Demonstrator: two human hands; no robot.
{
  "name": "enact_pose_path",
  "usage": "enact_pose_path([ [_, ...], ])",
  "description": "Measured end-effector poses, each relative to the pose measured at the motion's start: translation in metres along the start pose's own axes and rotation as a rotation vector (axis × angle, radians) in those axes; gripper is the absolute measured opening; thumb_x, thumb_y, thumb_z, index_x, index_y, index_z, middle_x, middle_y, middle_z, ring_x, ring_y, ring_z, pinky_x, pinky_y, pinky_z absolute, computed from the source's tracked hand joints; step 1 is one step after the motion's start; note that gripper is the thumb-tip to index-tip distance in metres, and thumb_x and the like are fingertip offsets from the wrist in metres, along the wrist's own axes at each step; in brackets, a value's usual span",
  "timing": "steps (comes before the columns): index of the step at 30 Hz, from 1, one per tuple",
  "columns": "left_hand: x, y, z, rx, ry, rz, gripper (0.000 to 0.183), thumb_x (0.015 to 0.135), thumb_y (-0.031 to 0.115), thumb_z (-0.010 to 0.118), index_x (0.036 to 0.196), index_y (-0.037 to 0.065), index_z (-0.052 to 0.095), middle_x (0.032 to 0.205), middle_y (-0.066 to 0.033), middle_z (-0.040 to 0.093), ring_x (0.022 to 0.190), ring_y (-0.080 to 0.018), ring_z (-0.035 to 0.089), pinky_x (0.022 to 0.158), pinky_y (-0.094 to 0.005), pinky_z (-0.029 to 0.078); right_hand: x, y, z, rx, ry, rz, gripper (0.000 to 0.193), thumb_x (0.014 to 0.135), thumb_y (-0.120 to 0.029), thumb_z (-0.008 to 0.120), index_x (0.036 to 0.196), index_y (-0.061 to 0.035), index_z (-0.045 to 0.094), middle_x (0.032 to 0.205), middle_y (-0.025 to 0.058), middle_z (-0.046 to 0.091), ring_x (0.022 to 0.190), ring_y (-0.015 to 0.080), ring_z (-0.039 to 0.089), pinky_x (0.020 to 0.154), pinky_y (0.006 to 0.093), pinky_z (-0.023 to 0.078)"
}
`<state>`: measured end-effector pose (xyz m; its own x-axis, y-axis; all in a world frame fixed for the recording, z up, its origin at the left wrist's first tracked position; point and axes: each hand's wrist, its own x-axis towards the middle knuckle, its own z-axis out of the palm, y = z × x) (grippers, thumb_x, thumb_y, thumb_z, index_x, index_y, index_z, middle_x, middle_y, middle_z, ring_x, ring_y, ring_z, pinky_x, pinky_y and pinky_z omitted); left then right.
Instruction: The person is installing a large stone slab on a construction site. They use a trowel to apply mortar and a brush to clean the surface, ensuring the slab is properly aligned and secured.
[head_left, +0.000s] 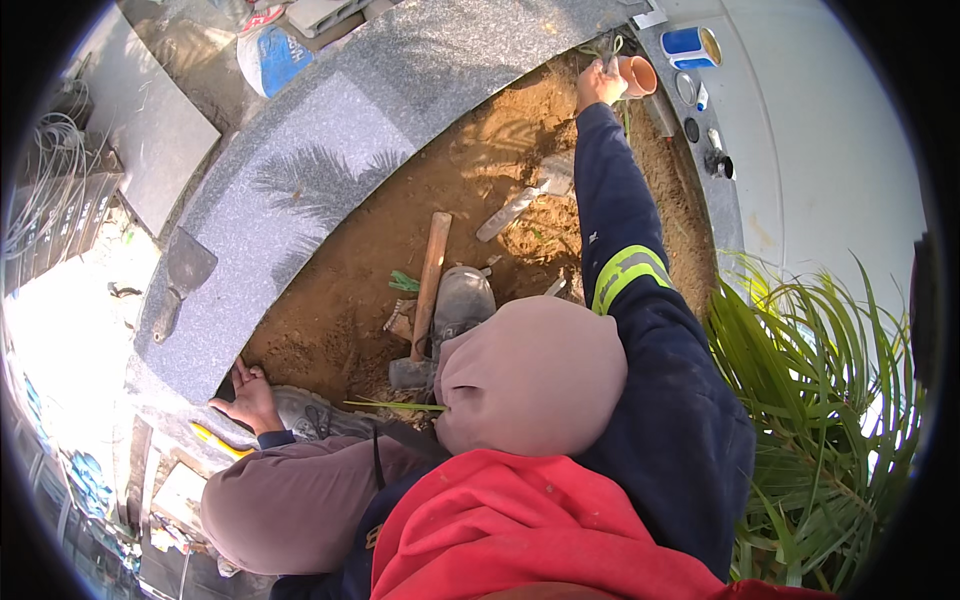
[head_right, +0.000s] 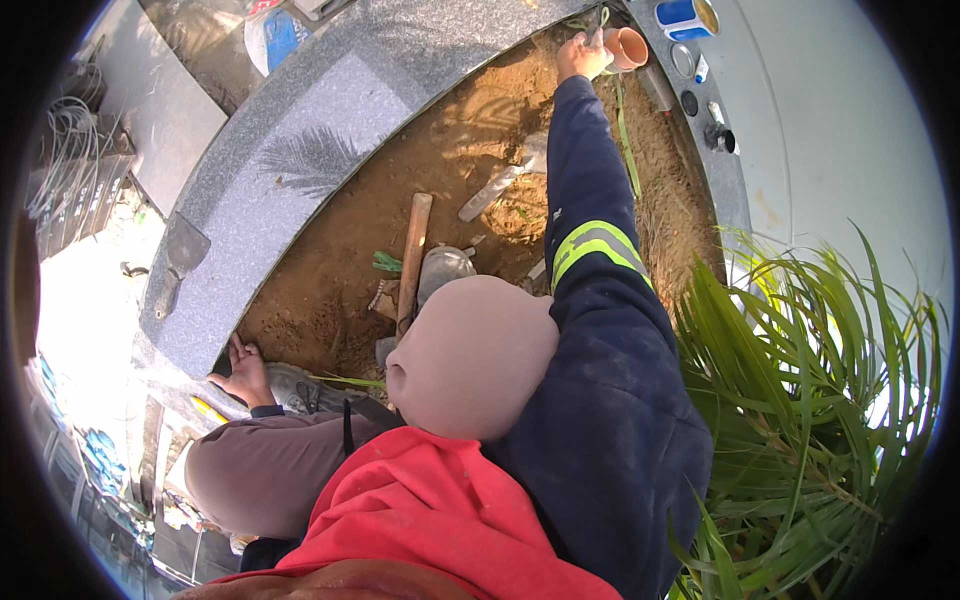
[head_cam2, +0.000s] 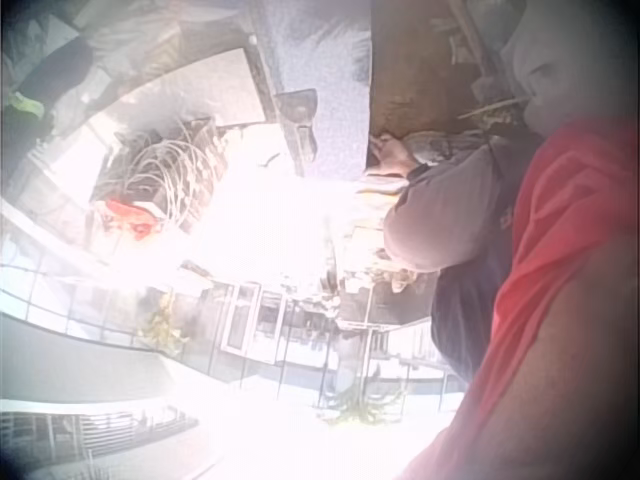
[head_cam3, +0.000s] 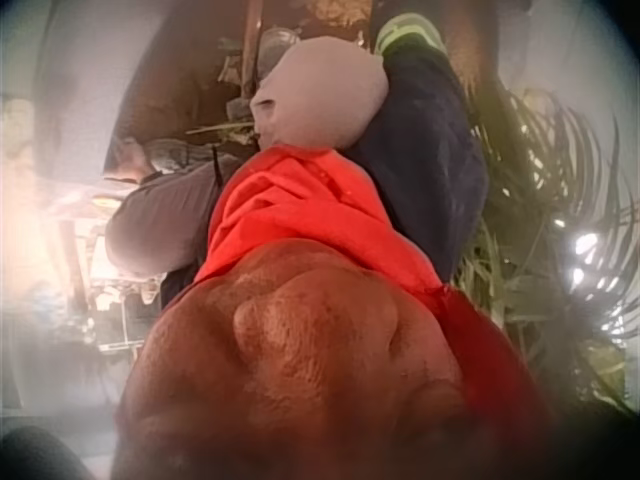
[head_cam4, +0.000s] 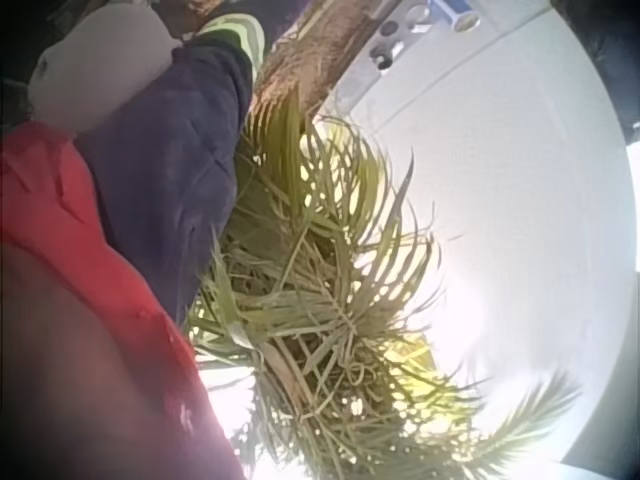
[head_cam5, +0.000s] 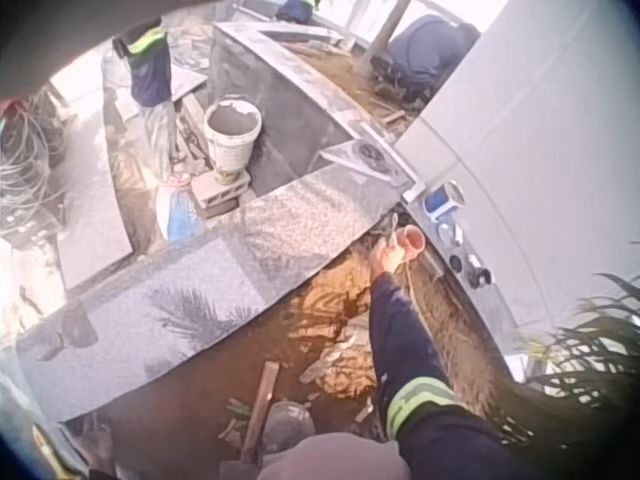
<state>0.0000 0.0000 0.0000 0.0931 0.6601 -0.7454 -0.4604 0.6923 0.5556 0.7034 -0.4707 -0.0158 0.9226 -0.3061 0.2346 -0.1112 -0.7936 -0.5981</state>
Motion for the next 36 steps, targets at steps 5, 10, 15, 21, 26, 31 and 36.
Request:
enact_pose_path([
  [5, -0.002, -0.001, -0.001, 0.017, 0.013, -0.003, 0.113, 0.079, 0.087, 0.049, 0.136, -0.009, 0.036, 0.141, -0.0297, 0.047, 0.105, -0.0281, 0.052, 0.081, -0.0368, 0.039, 0.000, 0.009, -0.001, 0.055, -0.007, -0.081, 0.051, 0.095, -0.020, 0.056, 0.142, -0.0010, 0.053, 0.118, 0.0261, 0.047, 0.104, 0.0368, 0.054, 0.095, 0.0408, 0.044],
  [10, -0.002, 0.001, -0.005, 0.018, 0.012, 0.009, 0.114, 0.079, 0.087, 0.049, 0.137, -0.010, 0.035, 0.143, -0.0300, 0.045, 0.108, -0.0288, 0.052, 0.082, -0.0367, 0.040, -0.038, -0.008, 0.003, -0.053, 0.032, -0.167, 0.052, 0.094, -0.020, 0.059, 0.142, -0.0015, 0.054, 0.120, 0.0224, 0.046, 0.105, 0.0356, 0.054, 0.095, 0.0405, 0.045],
  [15, 0.001, 0.000, -0.003, 0.006, 0.003, -0.003, 0.114, 0.079, 0.086, 0.049, 0.138, -0.010, 0.034, 0.145, -0.0298, 0.044, 0.113, -0.0295, 0.052, 0.082, -0.0370, 0.040, -0.044, -0.009, -0.016, -0.187, 0.022, -0.382, 0.051, 0.093, -0.020, 0.060, 0.141, -0.0047, 0.055, 0.121, 0.0239, 0.050, 0.111, 0.0366, 0.050, 0.098, 0.0407, 0.044],
  [21, 0.002, -0.004, 0.000, 0.010, -0.006, 0.001, 0.112, 0.079, 0.086, 0.049, 0.136, -0.009, 0.035, 0.144, -0.0306, 0.044, 0.113, -0.0298, 0.052, 0.082, -0.0375, 0.040, -0.032, 0.010, -0.020, 0.100, 0.125, -0.206, 0.049, 0.098, -0.022, 0.056, 0.142, -0.0014, 0.052, 0.125, 0.0270, 0.055, 0.114, 0.0367, 0.053, 0.100, 0.0417, 0.044],
  [26, 0.006, -0.006, -0.002, 0.006, -0.013, -0.023, 0.110, 0.080, 0.086, 0.049, 0.134, -0.009, 0.036, 0.144, -0.0307, 0.044, 0.112, -0.0298, 0.052, 0.082, -0.0380, 0.040, -0.005, 0.010, -0.014, 0.600, 0.017, 0.086, 0.049, 0.103, -0.018, 0.049, 0.145, 0.0040, 0.044, 0.131, 0.0242, 0.057, 0.113, 0.0322, 0.058, 0.096, 0.0386, 0.045],
  [31, 0.003, -0.001, -0.002, 0.010, -0.007, -0.007, 0.109, 0.080, 0.086, 0.049, 0.133, -0.008, 0.036, 0.145, -0.0303, 0.044, 0.112, -0.0297, 0.052, 0.082, -0.0378, 0.039, 0.007, -0.017, -0.007, 0.896, -0.064, 0.321, 0.049, 0.104, -0.017, 0.045, 0.149, 0.0002, 0.039, 0.124, 0.0169, 0.060, 0.101, 0.0275, 0.061, 0.086, 0.0383, 0.048],
  [36, 0.003, -0.001, -0.002, 0.009, 0.008, -0.014, 0.109, 0.081, 0.086, 0.047, 0.135, -0.008, 0.038, 0.144, -0.0291, 0.046, 0.114, -0.0293, 0.052, 0.082, -0.0376, 0.039, 0.022, -0.015, -0.010, 0.937, -0.117, 0.332, 0.050, 0.102, -0.018, 0.045, 0.149, -0.0003, 0.039, 0.118, 0.0152, 0.061, 0.094, 0.0268, 0.062, 0.079, 0.0403, 0.049],
])
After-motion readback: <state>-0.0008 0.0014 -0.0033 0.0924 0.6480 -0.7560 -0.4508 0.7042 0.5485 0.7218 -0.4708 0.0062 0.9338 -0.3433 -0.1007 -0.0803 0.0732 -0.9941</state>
